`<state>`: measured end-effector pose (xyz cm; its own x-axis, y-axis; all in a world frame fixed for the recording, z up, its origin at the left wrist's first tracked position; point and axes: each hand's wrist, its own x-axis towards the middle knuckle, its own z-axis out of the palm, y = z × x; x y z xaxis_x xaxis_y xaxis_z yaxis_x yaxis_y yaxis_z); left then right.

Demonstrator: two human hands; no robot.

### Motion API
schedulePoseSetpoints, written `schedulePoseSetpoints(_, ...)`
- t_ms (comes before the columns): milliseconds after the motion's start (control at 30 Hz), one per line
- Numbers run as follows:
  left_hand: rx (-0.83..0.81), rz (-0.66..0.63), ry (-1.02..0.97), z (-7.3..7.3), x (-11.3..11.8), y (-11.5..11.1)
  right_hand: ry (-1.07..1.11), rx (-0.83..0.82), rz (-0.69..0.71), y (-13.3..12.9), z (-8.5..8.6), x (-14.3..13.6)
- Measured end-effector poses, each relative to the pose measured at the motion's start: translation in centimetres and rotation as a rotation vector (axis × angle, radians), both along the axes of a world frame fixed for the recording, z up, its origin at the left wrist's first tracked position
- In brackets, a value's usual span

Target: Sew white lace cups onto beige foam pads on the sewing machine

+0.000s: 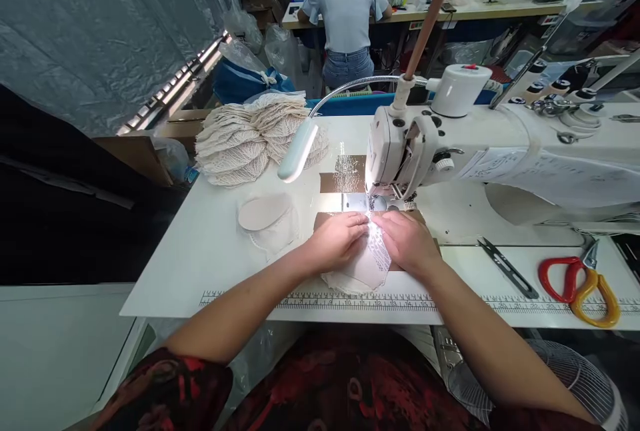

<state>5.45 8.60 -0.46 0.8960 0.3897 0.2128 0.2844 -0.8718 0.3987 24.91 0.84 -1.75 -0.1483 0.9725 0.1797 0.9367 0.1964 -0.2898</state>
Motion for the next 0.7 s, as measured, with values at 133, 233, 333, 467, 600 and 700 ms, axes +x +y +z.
schedulePoseSetpoints(133,0.049,-0.016,0.070,-0.1,0.8,0.4,-0.164,-0.053,-0.038,0.2,0.1,-0.3)
schedulePoseSetpoints(233,0.102,0.034,0.127,0.0,0.8,0.5,-0.196,-0.045,-0.056,0.2,0.0,-0.4)
schedulePoseSetpoints(333,0.138,0.050,0.164,-0.2,0.7,0.8,-0.209,-0.035,-0.070,0.2,-0.3,-0.5)
schedulePoseSetpoints(467,0.127,0.029,0.206,-0.3,0.6,1.8,-0.204,-0.060,-0.107,0.4,-0.3,-0.7)
schedulePoseSetpoints(600,0.118,-0.030,0.239,-0.1,0.6,3.3,-0.202,-0.085,-0.136,0.8,-0.1,-1.1)
schedulePoseSetpoints(700,0.116,-0.087,0.258,-0.1,0.6,4.6,-0.195,-0.077,-0.141,0.9,0.1,-1.2)
